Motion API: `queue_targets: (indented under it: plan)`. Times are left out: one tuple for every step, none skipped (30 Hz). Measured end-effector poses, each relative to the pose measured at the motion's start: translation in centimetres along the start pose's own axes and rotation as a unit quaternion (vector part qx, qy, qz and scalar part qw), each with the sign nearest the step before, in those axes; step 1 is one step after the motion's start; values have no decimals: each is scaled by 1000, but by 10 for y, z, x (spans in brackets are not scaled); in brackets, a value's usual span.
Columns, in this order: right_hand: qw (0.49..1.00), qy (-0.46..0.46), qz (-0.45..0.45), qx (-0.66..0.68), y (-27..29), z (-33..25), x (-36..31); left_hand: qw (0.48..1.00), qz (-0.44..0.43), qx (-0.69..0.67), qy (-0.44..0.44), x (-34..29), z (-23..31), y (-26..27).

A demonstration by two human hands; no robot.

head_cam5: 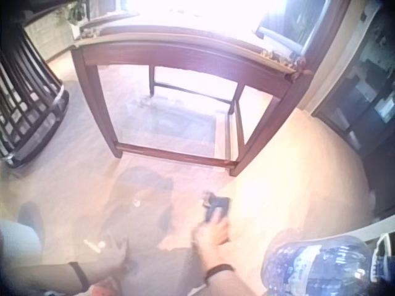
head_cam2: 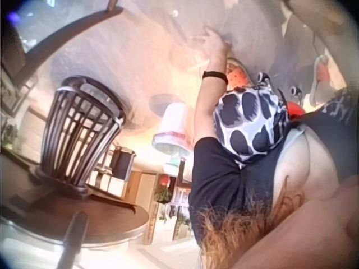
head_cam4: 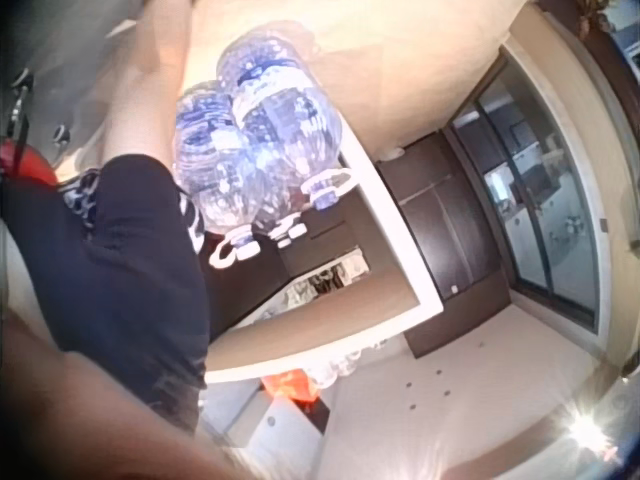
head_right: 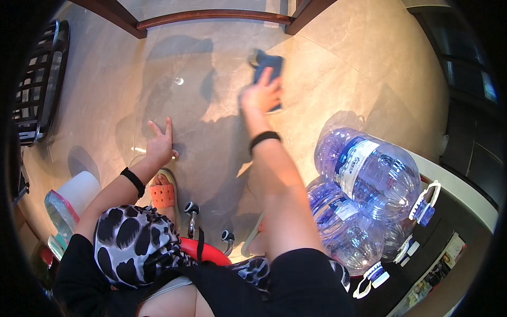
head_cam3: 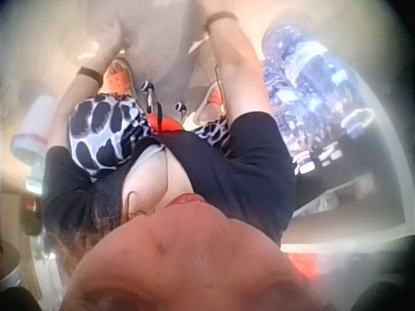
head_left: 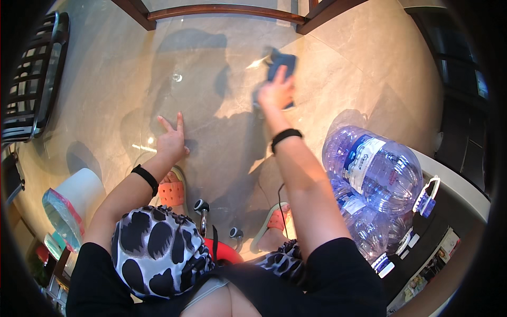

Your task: The person wipes the floor with a cloth, moving a chair and a bin to reach different areas.

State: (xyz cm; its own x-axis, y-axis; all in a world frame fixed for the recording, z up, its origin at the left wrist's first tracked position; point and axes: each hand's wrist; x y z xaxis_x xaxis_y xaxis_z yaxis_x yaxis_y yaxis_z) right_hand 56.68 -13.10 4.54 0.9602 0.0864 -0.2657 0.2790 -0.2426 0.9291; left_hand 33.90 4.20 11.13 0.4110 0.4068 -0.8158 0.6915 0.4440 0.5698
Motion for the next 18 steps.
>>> queue_targets:
  plan:
    - [999,2,-34,-9,-1,-33,-16,1000,0,23,3,0,-1,0]
    - [999,9,-49,-7,-5,-58,-28,999,1,46,3,0,0,1]
    - [998,18,-66,-2,-10,-80,-39,999,4,45,3,0,0,1]
    - [994,23,-101,19,-13,-99,-47,999,0,35,-4,2,1,0]
    - [989,30,-137,41,-15,-117,-54,1000,-3,26,-9,2,0,-1]
    - [980,40,-182,66,-16,-138,-59,1000,0,23,-3,3,-2,0]
    - [969,59,-224,88,-14,-151,-68,1000,-10,19,-7,2,-4,1]
    - [957,66,-259,108,-9,-157,-75,1000,-19,14,-11,1,-5,1]
    - [943,77,-298,128,-3,-164,-80,1000,-16,9,1,0,-7,2]
    - [951,110,-266,113,-6,-152,-75,1000,-11,6,-21,-2,3,9]
    - [956,144,-234,99,-9,-138,-68,999,-6,5,-42,-4,10,15]
    - [945,169,-255,113,4,-144,-79,1000,-6,1,-17,-3,-2,10]
    - [950,251,-171,74,10,-131,-77,999,-12,-11,-31,0,2,11]
    - [937,305,-161,64,26,-124,-77,999,-22,-23,-36,1,-2,8]
    - [919,359,-156,40,46,-114,-69,999,-15,-27,-30,2,-3,7]
    - [899,398,-183,-18,74,-112,-66,999,-18,-32,-39,3,-9,5]
    - [879,432,-187,-73,97,-97,-57,998,-19,-35,-55,2,-10,7]
    - [871,419,-219,-133,130,-96,-56,998,-11,-35,-46,4,-17,9]
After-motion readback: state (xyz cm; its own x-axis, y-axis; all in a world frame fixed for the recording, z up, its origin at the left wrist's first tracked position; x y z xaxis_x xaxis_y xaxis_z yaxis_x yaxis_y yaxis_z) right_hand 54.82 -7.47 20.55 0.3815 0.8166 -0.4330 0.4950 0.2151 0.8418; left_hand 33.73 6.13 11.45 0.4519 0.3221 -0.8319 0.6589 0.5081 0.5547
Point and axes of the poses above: each hand's wrist, its own x-axis towards the middle knuckle, its own y-axis out of the back of the hand, z = x × y, and after that the axes turned 6 degrees about y, right-handed
